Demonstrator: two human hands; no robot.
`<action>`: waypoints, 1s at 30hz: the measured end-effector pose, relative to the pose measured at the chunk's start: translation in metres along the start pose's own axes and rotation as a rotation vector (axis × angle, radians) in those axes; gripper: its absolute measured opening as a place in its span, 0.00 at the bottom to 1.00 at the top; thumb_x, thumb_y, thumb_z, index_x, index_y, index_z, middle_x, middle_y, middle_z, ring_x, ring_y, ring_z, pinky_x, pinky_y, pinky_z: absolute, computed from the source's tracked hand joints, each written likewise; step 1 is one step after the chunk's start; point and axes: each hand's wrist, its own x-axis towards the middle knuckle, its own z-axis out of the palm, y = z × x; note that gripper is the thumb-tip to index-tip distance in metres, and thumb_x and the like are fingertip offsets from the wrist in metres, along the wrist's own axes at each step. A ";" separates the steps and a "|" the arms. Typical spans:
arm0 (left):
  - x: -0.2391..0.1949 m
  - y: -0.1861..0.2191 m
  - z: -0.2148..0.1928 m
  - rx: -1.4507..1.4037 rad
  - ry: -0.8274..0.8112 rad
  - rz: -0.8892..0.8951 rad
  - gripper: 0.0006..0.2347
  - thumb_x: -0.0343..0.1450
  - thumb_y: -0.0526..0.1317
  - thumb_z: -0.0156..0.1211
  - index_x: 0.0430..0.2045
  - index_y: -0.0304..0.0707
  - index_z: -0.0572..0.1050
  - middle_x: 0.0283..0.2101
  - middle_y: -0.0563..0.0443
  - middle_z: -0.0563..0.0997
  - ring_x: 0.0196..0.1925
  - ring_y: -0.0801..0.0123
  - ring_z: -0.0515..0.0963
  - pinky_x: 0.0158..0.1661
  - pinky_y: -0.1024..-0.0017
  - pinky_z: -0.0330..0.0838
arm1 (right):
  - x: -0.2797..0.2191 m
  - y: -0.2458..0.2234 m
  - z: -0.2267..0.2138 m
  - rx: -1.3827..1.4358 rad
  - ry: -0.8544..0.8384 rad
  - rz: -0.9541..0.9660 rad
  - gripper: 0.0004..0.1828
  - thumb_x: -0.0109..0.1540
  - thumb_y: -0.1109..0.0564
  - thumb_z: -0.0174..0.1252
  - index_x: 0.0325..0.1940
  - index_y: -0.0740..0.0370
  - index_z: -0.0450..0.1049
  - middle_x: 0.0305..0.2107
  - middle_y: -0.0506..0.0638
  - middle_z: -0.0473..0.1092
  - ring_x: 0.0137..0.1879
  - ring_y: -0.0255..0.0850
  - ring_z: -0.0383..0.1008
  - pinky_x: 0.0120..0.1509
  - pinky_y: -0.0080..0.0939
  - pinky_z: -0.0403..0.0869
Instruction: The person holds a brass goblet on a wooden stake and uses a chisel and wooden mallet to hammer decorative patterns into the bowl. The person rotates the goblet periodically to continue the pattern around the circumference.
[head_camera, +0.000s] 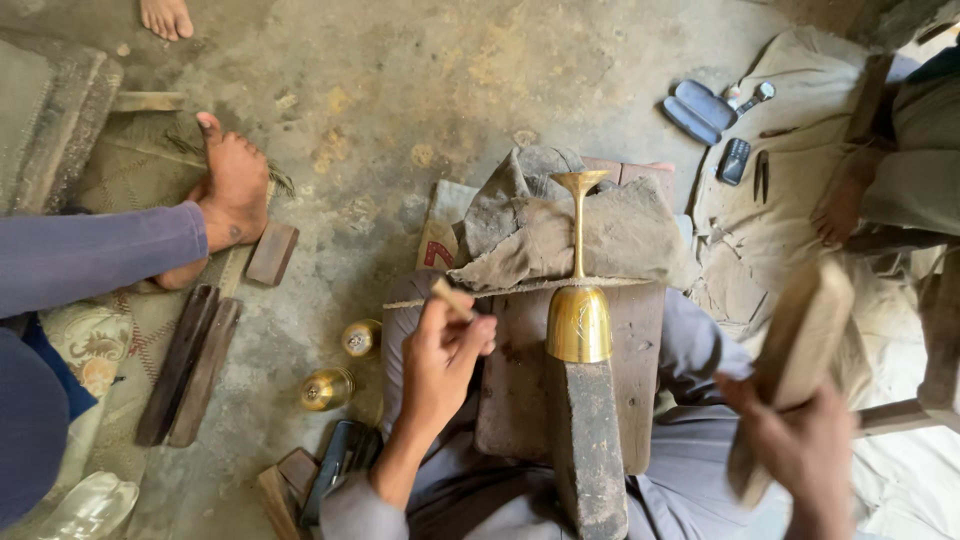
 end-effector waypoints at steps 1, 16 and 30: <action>-0.011 -0.006 -0.009 0.043 0.020 -0.050 0.11 0.73 0.33 0.61 0.46 0.29 0.70 0.34 0.47 0.83 0.33 0.74 0.85 0.34 0.76 0.82 | -0.007 0.027 0.016 0.110 -0.047 0.015 0.22 0.57 0.47 0.71 0.42 0.69 0.77 0.30 0.62 0.78 0.34 0.48 0.79 0.38 0.50 0.79; -0.114 -0.017 -0.002 0.153 -0.182 -0.127 0.11 0.72 0.38 0.64 0.43 0.31 0.72 0.37 0.48 0.81 0.30 0.75 0.83 0.27 0.77 0.81 | -0.055 0.108 0.102 0.761 -0.396 0.325 0.36 0.55 0.50 0.67 0.63 0.70 0.69 0.46 0.59 0.75 0.48 0.47 0.78 0.44 0.53 0.82; -0.120 -0.007 -0.019 0.257 -0.192 -0.128 0.12 0.71 0.39 0.64 0.43 0.30 0.73 0.36 0.46 0.83 0.27 0.73 0.83 0.28 0.76 0.79 | -0.097 0.035 0.071 0.622 -0.179 0.103 0.30 0.54 0.49 0.67 0.56 0.68 0.75 0.37 0.55 0.80 0.39 0.41 0.80 0.41 0.43 0.77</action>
